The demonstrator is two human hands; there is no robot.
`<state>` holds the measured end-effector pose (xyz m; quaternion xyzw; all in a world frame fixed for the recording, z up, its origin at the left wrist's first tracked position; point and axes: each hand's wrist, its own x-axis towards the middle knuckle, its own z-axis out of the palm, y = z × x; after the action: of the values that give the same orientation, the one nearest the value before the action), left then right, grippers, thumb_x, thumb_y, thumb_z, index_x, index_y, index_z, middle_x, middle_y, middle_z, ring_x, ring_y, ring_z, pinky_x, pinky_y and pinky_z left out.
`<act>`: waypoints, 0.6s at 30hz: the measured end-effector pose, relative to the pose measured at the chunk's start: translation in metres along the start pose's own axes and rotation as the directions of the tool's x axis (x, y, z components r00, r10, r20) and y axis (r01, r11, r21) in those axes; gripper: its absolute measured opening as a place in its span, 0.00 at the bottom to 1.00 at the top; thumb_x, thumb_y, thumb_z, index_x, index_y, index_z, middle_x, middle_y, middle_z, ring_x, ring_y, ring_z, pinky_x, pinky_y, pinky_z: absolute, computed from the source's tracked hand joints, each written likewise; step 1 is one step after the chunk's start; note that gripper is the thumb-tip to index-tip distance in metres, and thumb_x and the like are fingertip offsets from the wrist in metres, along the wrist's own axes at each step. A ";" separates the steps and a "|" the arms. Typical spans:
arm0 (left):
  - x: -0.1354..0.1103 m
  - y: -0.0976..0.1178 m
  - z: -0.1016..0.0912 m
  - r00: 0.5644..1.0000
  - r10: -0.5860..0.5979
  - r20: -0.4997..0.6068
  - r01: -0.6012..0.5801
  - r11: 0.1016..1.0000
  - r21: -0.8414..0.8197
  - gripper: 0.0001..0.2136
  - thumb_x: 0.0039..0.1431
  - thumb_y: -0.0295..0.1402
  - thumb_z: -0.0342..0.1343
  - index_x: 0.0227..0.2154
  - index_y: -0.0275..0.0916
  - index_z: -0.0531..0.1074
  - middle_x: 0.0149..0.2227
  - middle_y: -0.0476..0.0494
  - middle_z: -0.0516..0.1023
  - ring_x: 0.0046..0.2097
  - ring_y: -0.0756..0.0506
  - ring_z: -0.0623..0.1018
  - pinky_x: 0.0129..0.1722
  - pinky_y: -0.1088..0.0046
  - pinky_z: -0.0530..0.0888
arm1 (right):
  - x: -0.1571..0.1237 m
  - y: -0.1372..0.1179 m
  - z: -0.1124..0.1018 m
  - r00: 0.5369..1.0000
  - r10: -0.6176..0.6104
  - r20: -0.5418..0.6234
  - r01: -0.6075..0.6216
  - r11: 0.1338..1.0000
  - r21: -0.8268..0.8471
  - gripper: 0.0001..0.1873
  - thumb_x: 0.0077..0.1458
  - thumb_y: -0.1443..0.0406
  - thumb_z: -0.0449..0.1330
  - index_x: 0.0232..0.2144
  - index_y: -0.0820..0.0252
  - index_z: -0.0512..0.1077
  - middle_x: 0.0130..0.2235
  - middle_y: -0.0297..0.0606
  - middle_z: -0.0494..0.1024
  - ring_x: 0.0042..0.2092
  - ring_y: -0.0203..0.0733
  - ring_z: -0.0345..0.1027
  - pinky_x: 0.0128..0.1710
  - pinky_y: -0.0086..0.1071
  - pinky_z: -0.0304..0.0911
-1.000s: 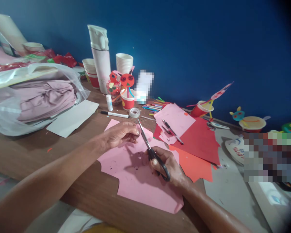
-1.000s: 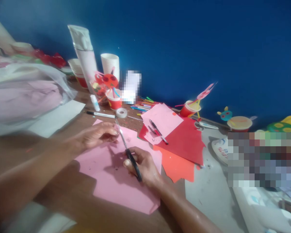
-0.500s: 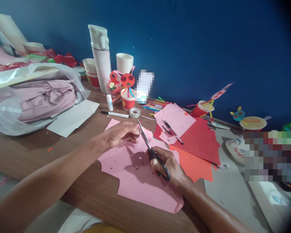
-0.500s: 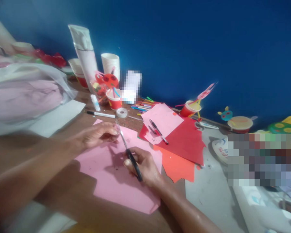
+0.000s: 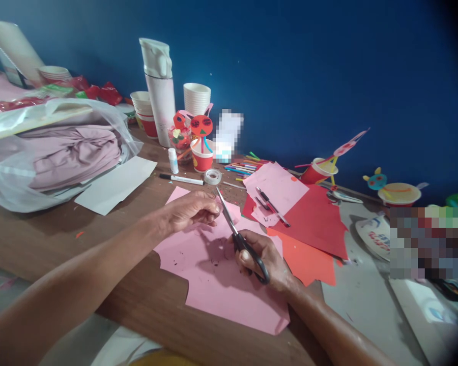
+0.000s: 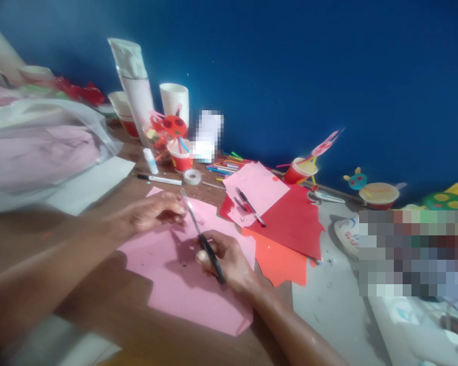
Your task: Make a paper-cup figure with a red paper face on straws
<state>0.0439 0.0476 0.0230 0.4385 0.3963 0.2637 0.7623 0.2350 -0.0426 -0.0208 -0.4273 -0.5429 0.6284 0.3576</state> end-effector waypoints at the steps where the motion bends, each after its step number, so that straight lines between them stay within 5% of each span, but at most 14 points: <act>1: 0.000 0.000 0.000 1.000 -0.003 0.011 0.003 1.000 -0.001 0.05 0.40 0.25 0.56 0.15 0.35 0.65 0.16 0.54 0.65 0.20 0.54 0.64 0.29 0.70 0.72 | 0.000 0.000 0.000 1.000 -0.001 0.003 0.001 1.000 0.001 0.20 0.48 0.52 0.61 0.35 0.63 0.69 0.20 0.29 0.67 0.20 0.29 0.58 0.20 0.24 0.55; 18: 0.001 0.002 -0.002 0.999 -0.025 0.047 0.023 0.999 0.036 0.05 0.38 0.25 0.56 0.14 0.35 0.65 0.15 0.53 0.64 0.20 0.54 0.64 0.32 0.68 0.72 | -0.001 0.000 -0.001 1.000 0.000 -0.006 0.000 0.999 -0.054 0.16 0.51 0.55 0.59 0.34 0.62 0.69 0.19 0.28 0.65 0.19 0.28 0.56 0.18 0.22 0.54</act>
<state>0.0424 0.0497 0.0235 0.4535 0.3879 0.2369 0.7667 0.2359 -0.0435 -0.0203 -0.4388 -0.5584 0.6122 0.3476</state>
